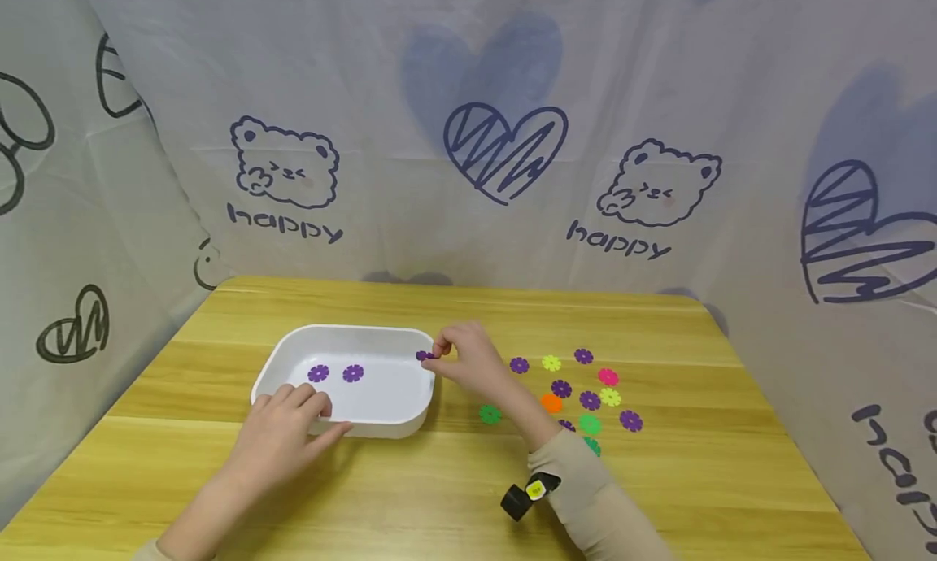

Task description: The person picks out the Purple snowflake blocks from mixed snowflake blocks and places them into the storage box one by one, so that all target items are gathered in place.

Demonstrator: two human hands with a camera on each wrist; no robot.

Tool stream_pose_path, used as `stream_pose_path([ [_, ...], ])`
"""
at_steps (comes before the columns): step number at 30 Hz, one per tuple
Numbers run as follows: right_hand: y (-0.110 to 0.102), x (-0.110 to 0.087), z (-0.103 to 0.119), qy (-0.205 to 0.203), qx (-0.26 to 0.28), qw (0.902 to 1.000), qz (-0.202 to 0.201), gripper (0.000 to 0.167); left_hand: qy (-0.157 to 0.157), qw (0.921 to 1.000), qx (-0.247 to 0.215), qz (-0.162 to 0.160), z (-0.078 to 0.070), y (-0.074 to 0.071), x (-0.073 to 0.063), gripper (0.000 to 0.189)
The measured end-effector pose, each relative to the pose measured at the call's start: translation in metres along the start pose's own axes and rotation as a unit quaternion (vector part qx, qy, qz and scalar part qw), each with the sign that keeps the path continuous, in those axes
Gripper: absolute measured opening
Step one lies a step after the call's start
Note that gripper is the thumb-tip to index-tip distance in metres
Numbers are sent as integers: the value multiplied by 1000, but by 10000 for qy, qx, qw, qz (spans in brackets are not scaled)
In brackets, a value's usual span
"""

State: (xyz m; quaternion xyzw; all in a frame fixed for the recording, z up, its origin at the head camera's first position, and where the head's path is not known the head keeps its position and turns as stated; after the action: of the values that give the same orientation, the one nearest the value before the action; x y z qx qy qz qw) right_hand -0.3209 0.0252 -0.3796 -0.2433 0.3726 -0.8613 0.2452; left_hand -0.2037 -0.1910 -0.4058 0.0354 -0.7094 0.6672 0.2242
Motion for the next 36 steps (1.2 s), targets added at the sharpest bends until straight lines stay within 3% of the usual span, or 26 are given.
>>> stream_pose_path([
  [7, 17, 27, 11, -235, -178, 9995, 139, 21, -13, 10000, 42, 69, -1, -2, 0, 39],
  [14, 39, 46, 9, 87, -182, 9995, 251, 21, 10, 10000, -13, -4, -3, -4, 0, 38],
  [19, 51, 56, 14, 6, -597, 9978, 278, 21, 8, 10000, 20, -26, -3, -3, 0, 39],
  [28, 69, 67, 25, 88, -1470, 9884, 366, 22, 4, 10000, 24, 1, 1, 0, -2, 38],
  [36, 67, 61, 16, 307, -1286, 9912, 102, 21, 24, 10000, 18, 52, 1, 1, 0, 38],
])
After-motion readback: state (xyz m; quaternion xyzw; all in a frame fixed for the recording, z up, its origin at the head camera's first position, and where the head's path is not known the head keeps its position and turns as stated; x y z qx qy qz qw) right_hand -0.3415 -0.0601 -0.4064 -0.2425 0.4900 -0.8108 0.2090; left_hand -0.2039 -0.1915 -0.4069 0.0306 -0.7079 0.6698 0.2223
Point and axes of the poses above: each hand's wrist, its own x-axis towards the middle knuckle, its own y-axis out of the palm, z = x × y, the point moved 7 cm from there along x, towards the middle knuckle, and after that the axes turned 8 degrees about z, right-handed, at the moved point
